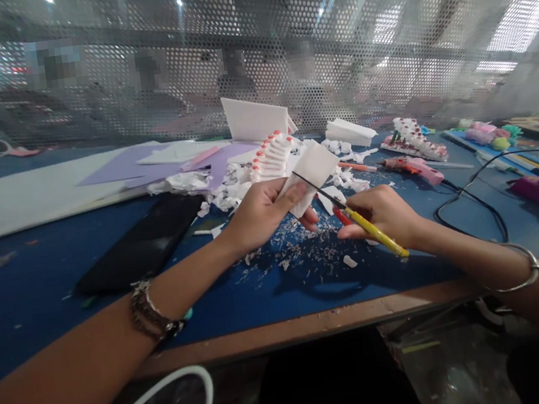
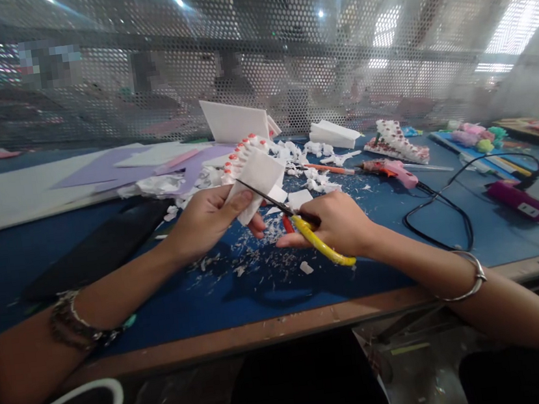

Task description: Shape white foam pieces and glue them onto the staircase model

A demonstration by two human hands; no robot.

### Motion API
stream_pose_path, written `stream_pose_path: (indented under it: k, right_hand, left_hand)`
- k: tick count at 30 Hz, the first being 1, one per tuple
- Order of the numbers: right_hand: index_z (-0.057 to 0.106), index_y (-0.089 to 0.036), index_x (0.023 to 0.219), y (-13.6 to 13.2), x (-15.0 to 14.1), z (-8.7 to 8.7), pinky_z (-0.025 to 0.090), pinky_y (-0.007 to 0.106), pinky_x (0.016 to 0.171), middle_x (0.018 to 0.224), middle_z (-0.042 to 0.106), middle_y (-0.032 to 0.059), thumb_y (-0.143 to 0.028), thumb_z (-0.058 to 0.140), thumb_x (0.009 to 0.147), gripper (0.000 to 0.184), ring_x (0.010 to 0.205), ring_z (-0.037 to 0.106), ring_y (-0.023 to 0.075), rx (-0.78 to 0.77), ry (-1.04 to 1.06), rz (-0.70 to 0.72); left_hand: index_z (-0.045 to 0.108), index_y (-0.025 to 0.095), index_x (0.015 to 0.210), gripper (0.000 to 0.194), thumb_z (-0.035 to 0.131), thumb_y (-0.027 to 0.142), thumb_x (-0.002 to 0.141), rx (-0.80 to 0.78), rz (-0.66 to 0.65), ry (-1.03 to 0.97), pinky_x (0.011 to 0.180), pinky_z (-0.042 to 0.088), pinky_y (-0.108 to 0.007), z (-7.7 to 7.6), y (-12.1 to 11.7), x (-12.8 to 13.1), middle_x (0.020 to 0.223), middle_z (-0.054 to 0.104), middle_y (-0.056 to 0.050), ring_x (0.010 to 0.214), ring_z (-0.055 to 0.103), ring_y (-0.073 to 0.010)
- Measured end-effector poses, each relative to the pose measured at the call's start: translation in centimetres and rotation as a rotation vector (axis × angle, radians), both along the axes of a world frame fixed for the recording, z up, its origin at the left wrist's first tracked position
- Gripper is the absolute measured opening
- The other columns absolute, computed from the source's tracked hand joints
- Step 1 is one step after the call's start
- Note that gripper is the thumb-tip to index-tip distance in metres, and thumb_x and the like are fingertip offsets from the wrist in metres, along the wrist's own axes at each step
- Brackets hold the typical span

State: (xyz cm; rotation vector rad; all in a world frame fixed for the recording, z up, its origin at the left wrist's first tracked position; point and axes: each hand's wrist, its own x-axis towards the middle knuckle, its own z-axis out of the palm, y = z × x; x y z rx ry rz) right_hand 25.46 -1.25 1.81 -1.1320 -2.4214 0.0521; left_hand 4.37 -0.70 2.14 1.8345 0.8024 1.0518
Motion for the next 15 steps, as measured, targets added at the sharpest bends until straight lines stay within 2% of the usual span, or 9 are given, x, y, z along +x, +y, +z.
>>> stream_pose_path:
  k: [6, 11, 15]
  right_hand:
    - [0.030, -0.016, 0.048, 0.16, 0.11, 0.07, 0.017, 0.020, 0.046, 0.046, 0.021, -0.0063, -0.067, 0.039, 0.073, 0.057, 0.046, 0.017, 0.0054, -0.023, 0.004, 0.039]
    - [0.039, -0.016, 0.064, -0.04, -0.10, 0.16, 0.024, 0.021, 0.051, 0.059, 0.040, -0.0018, -0.065, 0.039, 0.074, 0.049, 0.053, 0.032, 0.0075, -0.039, -0.074, 0.133]
    - [0.041, -0.016, 0.066, -0.06, -0.18, 0.08, 0.025, 0.021, 0.053, 0.061, 0.044, -0.0006, -0.064, 0.034, 0.077, 0.049, 0.055, 0.036, 0.0089, -0.100, -0.079, 0.177]
  left_hand:
    - [0.057, 0.013, 0.074, 0.024, 0.046, 0.030, 0.085, -0.019, -0.015, -0.005, 0.055, 0.049, -0.017, 0.07, 0.11, -0.02, 0.056, 0.065, 0.002, 0.051, 0.062, -0.0094]
    - [0.057, 0.014, 0.070, 0.024, 0.047, 0.031, 0.084, -0.055, -0.115, 0.034, 0.054, 0.049, -0.018, -0.19, 0.19, 0.05, 0.058, 0.065, 0.001, 0.051, 0.062, -0.0099]
    - [0.057, 0.015, 0.070, 0.023, 0.048, 0.031, 0.083, -0.129, -0.190, 0.054, 0.052, 0.049, -0.018, -0.59, 0.22, 0.24, 0.059, 0.065, 0.001, 0.051, 0.062, -0.0103]
